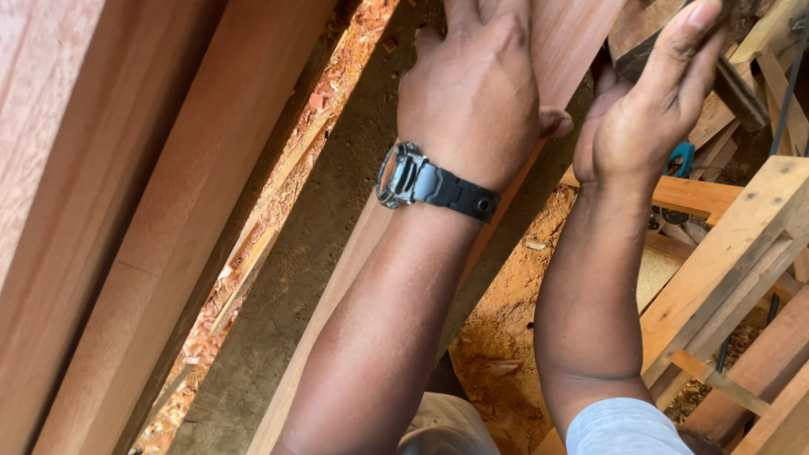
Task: Marking and scribing lines on wooden planks using a pen and a marking gauge
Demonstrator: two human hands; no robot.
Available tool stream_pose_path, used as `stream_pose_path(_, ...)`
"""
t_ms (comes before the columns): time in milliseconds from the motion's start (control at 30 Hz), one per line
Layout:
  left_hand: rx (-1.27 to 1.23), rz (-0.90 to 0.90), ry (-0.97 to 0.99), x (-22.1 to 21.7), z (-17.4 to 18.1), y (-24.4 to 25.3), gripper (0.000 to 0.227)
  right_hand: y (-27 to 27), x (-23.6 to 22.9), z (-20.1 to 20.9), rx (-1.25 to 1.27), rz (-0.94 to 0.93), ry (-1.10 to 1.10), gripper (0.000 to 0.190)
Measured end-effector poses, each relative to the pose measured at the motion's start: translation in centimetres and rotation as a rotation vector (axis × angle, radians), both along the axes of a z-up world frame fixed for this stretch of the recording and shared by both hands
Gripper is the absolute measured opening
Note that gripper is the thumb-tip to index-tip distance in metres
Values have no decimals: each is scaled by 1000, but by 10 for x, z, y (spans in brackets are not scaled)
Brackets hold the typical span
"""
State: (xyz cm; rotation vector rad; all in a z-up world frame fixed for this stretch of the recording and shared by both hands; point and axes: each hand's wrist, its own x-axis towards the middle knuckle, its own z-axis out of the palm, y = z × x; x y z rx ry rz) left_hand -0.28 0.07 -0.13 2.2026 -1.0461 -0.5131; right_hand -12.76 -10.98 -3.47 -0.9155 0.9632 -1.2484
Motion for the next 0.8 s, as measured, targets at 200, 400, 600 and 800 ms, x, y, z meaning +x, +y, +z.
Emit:
stream_pose_path(200, 23, 14, -16, -2, -3, -1, 104, -6, -4, -12, -25, -24, -108, 84)
stream_pose_path(400, -41, 37, -90, -5, -11, -3, 99, -7, -7, -12, -18, -25, -131, 87)
stream_pose_path(600, -35, 29, -66, -4, -10, -2, 95, -4, -10, -18, -51, -31, -141, 99)
stream_pose_path(800, -64, 46, -100, -6, -13, -2, 101, -8, -3, -12, -13, -67, -103, 93)
